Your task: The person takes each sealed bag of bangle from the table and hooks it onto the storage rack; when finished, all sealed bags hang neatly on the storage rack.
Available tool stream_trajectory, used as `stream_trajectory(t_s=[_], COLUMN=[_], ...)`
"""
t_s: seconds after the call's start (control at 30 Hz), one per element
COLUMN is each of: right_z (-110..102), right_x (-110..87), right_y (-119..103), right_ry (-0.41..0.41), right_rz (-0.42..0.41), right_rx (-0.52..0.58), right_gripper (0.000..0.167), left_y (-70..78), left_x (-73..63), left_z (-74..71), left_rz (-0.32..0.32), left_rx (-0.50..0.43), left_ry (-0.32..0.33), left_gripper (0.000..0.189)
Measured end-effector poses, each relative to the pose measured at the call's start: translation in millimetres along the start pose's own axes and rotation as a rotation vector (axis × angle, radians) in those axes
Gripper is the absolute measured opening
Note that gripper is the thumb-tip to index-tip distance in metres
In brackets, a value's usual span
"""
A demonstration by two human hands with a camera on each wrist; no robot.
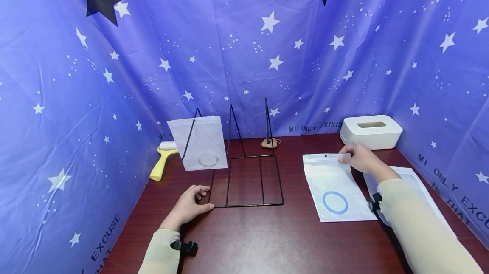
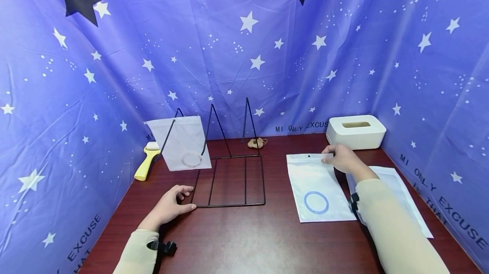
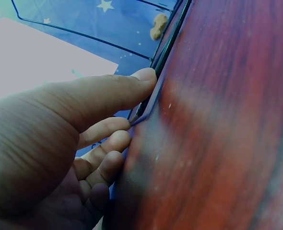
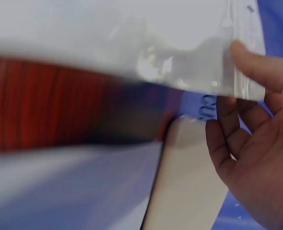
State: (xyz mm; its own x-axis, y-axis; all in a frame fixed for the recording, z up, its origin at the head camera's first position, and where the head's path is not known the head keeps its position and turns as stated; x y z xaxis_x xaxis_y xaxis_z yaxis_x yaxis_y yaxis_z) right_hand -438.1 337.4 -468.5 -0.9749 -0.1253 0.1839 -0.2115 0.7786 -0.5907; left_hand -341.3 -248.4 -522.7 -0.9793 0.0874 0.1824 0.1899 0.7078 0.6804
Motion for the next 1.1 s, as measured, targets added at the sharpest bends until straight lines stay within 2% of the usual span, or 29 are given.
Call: stream_trajectory(t_s=[0.27, 0.6, 0.83, 1.1], right_z=[-18, -40, -54, -69], right_x=[-9.9, -27.2, -34.3, -44.6], right_y=[-23, -45, -53, -60], right_ry=[0.155, 0.280, 0.316, 0.274], right_rz=[-0.024, 0.029, -0.029, -0.027], right_rx=[0.010, 0.082, 0.070, 0.089], right_gripper=[0.021, 0.025, 0.023, 0.025], left_y=[-2.2, -3.8, -3.8, -4.1], left_x=[1.3, 1.1, 1.9, 1.9], left_z=[0.8, 0.4, 1.4, 0.6], left_rz=[0.006, -0.007, -0.004, -0.007], left_rx=[-0.002, -0.006, -0.009, -0.009], left_ry=[0.001, 0.005, 0.000, 0.001], left_gripper=[0.056, 0.056, 0.055, 0.055])
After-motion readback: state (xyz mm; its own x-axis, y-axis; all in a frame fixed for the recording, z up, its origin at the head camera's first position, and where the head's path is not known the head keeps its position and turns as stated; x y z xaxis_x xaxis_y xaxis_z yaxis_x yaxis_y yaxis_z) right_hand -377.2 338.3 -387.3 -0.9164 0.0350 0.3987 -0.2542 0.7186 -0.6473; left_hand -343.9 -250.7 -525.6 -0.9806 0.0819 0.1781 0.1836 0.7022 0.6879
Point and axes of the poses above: each hand's wrist, its own x-axis towards the middle knuckle, its own z-axis out of the palm, y = z × x, the point moved 9 cm from there along x, towards the middle knuckle, and after that the axes turned 7 degrees about y, right-handed, at the moved point
